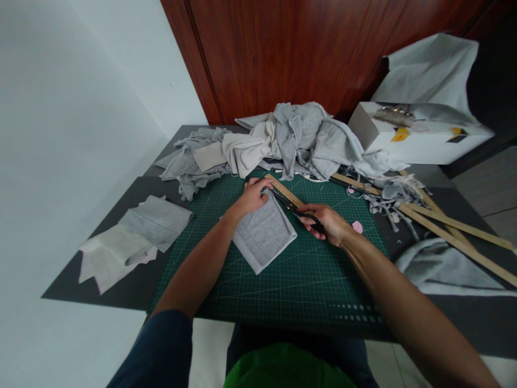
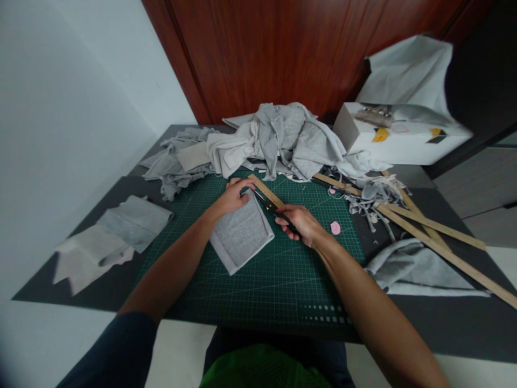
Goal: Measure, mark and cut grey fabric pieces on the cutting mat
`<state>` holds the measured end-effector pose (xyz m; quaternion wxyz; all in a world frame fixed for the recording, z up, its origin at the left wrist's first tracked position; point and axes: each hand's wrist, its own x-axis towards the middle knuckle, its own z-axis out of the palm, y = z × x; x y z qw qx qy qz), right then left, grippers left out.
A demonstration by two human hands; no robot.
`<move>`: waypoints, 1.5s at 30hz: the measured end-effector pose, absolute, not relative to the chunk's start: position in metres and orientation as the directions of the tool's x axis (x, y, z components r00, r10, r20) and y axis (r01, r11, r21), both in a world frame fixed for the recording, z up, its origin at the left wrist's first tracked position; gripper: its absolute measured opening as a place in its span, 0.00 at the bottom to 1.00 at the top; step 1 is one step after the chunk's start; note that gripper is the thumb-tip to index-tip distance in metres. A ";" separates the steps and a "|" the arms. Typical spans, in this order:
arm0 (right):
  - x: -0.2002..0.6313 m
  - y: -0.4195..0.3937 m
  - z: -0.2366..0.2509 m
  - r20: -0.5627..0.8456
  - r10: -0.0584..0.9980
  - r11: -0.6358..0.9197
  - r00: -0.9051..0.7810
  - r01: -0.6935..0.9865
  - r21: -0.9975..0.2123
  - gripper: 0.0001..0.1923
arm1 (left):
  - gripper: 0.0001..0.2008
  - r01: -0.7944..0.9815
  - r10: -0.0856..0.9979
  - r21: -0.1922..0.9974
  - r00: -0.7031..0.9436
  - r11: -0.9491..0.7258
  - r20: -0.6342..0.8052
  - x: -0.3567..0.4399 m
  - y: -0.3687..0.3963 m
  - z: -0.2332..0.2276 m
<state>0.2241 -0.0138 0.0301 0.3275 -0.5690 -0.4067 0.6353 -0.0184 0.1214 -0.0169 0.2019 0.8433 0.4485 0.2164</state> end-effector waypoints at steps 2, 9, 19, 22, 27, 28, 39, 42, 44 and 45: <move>0.224 -0.014 0.031 -0.455 0.880 -0.452 -0.137 0.053 -0.890 0.24 | 0.34 0.662 0.838 0.532 0.509 -0.528 0.197 -0.018 0.121 -0.017; 0.218 -0.012 0.037 -0.460 0.879 -0.454 -0.124 0.072 -0.888 0.22 | 0.34 0.669 0.836 0.522 0.517 -0.529 0.184 -0.018 0.122 -0.017; 0.216 -0.007 0.034 -0.459 0.881 -0.452 -0.113 0.084 -0.888 0.21 | 0.35 0.665 0.833 0.522 0.521 -0.534 0.188 -0.018 0.122 -0.019; 0.214 -0.004 0.034 -0.454 0.883 -0.448 -0.115 0.081 -0.891 0.20 | 0.34 0.667 0.833 0.520 0.520 -0.534 0.189 -0.018 0.122 -0.020; 0.216 -0.002 0.030 -0.447 0.888 -0.441 -0.111 0.080 -0.894 0.20 | 0.35 0.674 0.837 0.514 0.513 -0.531 0.191 -0.018 0.120 -0.017; 0.216 -0.001 0.030 -0.444 0.888 -0.437 -0.116 0.079 -0.896 0.20 | 0.36 0.674 0.837 0.514 0.512 -0.530 0.192 -0.017 0.119 -0.016; 0.209 0.001 0.032 -0.464 0.884 -0.458 -0.058 0.093 -0.884 0.21 | 0.35 0.686 0.843 0.507 0.505 -0.522 0.186 -0.016 0.119 -0.014; 0.216 -0.006 0.037 -0.454 0.887 -0.445 -0.082 0.107 -0.889 0.22 | 0.35 0.686 0.842 0.506 0.507 -0.524 0.184 -0.016 0.119 -0.014; 0.226 -0.015 0.041 -0.455 0.885 -0.440 -0.095 0.142 -0.887 0.24 | 0.35 0.682 0.840 0.509 0.509 -0.526 0.185 -0.017 0.119 -0.014; 0.233 -0.020 0.043 -0.455 0.886 -0.436 -0.093 0.171 -0.884 0.26 | 0.35 0.679 0.840 0.511 0.510 -0.527 0.188 -0.017 0.120 -0.015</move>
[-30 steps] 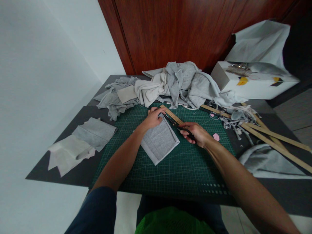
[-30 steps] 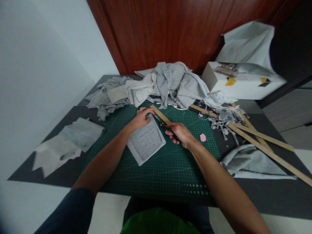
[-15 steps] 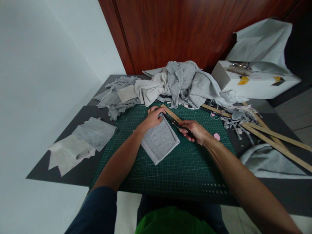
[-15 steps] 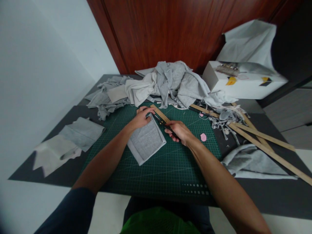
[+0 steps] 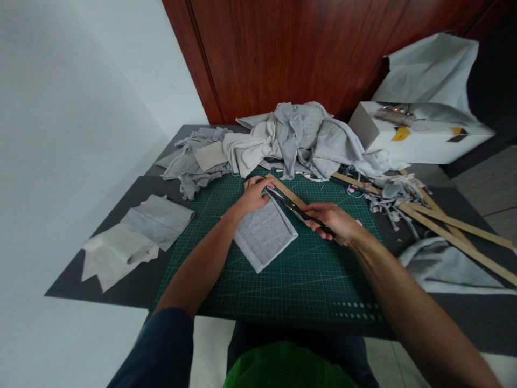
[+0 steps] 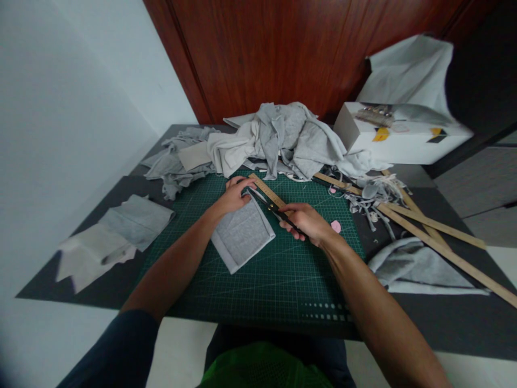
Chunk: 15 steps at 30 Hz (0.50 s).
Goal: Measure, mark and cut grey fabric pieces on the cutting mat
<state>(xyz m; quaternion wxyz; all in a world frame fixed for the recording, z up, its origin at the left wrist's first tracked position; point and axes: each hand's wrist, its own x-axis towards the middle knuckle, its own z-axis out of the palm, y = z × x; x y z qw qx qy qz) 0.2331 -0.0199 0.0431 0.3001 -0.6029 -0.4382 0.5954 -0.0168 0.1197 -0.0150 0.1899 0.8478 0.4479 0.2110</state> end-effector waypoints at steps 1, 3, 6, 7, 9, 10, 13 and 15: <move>0.240 -0.025 0.045 -0.446 0.891 -0.421 -0.087 0.210 -0.882 0.27 | 0.34 0.679 0.841 0.514 0.506 -0.525 0.191 -0.017 0.120 -0.016; 0.254 -0.033 0.045 -0.402 0.913 -0.366 -0.070 0.296 -0.882 0.30 | 0.33 0.679 0.846 0.519 0.496 -0.519 0.196 -0.017 0.122 -0.017; 0.267 -0.039 0.041 -0.274 0.962 -0.235 0.003 0.520 -0.821 0.33 | 0.30 0.688 0.853 0.515 0.478 -0.512 0.209 -0.016 0.123 -0.016; 0.269 -0.039 0.039 -0.225 0.974 -0.198 0.035 0.616 -0.762 0.32 | 0.27 0.691 0.852 0.505 0.476 -0.517 0.220 -0.015 0.122 -0.015; 0.270 -0.037 0.034 -0.149 0.985 -0.159 0.084 0.772 -0.616 0.32 | 0.21 0.694 0.838 0.474 0.487 -0.542 0.247 -0.011 0.119 -0.011; 0.269 -0.035 0.033 -0.131 0.987 -0.154 0.097 0.817 -0.556 0.31 | 0.18 0.691 0.825 0.455 0.504 -0.562 0.253 -0.009 0.116 -0.008; 0.260 -0.031 0.032 -0.129 0.986 -0.151 0.103 0.880 -0.450 0.30 | 0.13 0.669 0.773 0.398 0.597 -0.628 0.217 0.001 0.107 0.000; 0.252 -0.030 0.036 -0.139 0.984 -0.155 0.109 0.910 -0.385 0.28 | 0.12 0.657 0.738 0.358 0.653 -0.664 0.171 0.009 0.100 0.005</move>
